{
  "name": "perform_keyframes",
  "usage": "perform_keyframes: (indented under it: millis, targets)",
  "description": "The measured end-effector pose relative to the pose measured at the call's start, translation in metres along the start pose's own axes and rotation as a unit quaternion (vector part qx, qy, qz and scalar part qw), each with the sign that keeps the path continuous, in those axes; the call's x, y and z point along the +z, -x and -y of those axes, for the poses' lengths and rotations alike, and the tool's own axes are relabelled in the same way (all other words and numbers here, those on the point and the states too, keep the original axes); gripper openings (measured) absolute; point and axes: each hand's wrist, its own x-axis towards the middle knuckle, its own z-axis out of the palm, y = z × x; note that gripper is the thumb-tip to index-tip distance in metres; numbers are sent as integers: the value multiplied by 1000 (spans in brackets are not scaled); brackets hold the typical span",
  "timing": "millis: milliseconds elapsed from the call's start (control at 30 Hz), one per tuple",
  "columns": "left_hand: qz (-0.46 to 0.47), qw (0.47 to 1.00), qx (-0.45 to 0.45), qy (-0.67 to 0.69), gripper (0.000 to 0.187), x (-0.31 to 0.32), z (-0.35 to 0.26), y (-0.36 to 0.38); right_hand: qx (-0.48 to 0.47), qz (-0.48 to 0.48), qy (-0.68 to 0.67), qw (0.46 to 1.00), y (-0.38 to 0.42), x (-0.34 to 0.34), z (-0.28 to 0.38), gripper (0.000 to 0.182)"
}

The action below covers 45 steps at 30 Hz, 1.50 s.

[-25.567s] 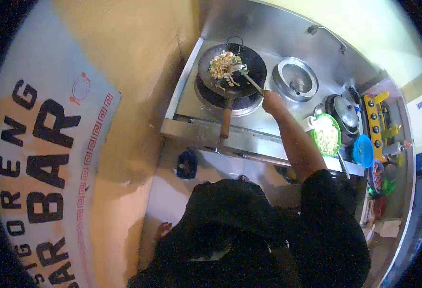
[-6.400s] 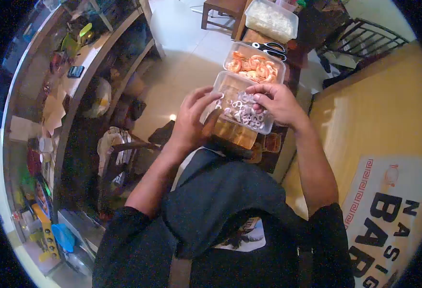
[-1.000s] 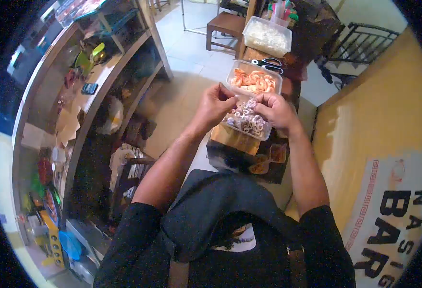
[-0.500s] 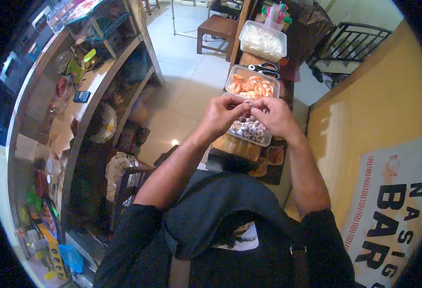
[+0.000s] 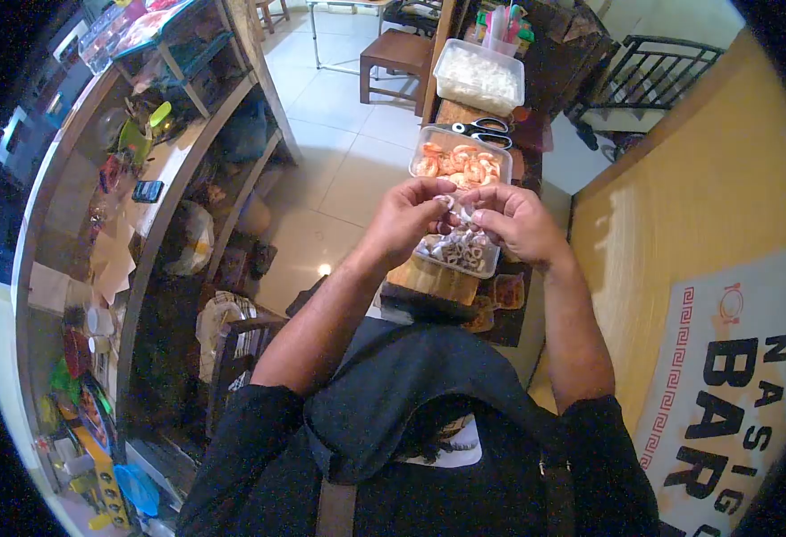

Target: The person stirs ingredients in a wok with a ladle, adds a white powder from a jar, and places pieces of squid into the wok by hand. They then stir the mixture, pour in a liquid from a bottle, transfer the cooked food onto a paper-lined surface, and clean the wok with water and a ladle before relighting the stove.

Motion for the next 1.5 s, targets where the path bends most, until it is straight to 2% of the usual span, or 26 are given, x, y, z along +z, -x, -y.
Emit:
perform_keyframes:
  millis: [33,67,100,133,200,267,367,433,467,500,533,600,667,767,800,867,900,1067,1133,1300,1367,1400,1467,1500]
  targets:
    - [2,999,-38,28,21,2,-1,1,6,-8,-13,1000,-1,0,-1,21]
    - [2,999,-38,28,21,4,-3,2,12,-16,-26,999,-1,1,-1,23]
    - [-17,993,-61,96,18,10,-6,5,12,-16,-26,999,-2,5,5,23]
    - [-36,982,-83,164,16,14,-7,7,24,-30,13,999,-2,11,16,23]
    - [-17,974,-103,202,17,13,-2,3,36,-43,52,997,-5,18,18,23]
    - [0,963,-122,240,20,14,4,2,-75,-81,231,967,-12,21,9,17]
    - [-1,947,-114,302,21,14,10,3,-110,-113,284,946,-12,32,26,14]
    - [40,931,-110,345,26,5,16,0,-137,-126,269,945,-17,23,26,13]
    - [40,931,-109,346,26,1,18,-1,-164,-139,254,943,-19,20,26,13]
    - [28,942,-100,319,23,1,14,0,-99,-133,173,971,-13,23,41,13]
    - [15,952,-92,292,20,1,11,2,-99,-133,174,971,-14,22,41,13]
    - [1,951,-100,294,20,0,11,1,-86,-60,246,964,-16,18,39,12]
    - [7,933,-108,343,23,0,15,-4,-85,-28,237,968,-22,23,27,11]
    - [-12,942,-100,319,23,20,-3,7,-140,-60,361,920,-28,33,24,15]
    - [-12,942,-103,320,23,14,3,5,-138,-61,360,921,-30,32,27,15]
    - [39,931,-99,349,25,-5,16,-3,-181,-12,447,876,-32,30,35,14]
    - [19,939,-101,328,24,-2,7,3,-205,-4,458,865,-35,30,34,17]
    - [31,933,-107,342,20,-15,1,5,-185,-20,444,876,-37,29,32,17]
    - [19,932,-111,345,20,-19,-1,4,-167,-25,361,917,-39,32,36,15]
    - [18,940,-98,327,22,-29,-1,3,-128,-32,356,925,-36,26,46,13]
    - [55,943,-116,308,24,-21,-4,3,-117,20,272,955,-41,26,35,16]
    - [55,943,-116,309,24,-16,-5,3,-118,21,272,955,-41,28,36,16]
    - [57,948,-89,301,26,-6,-4,3,-134,19,380,915,-40,33,39,17]
    - [57,950,-88,294,26,-2,-9,5,-118,14,359,926,-43,35,39,17]
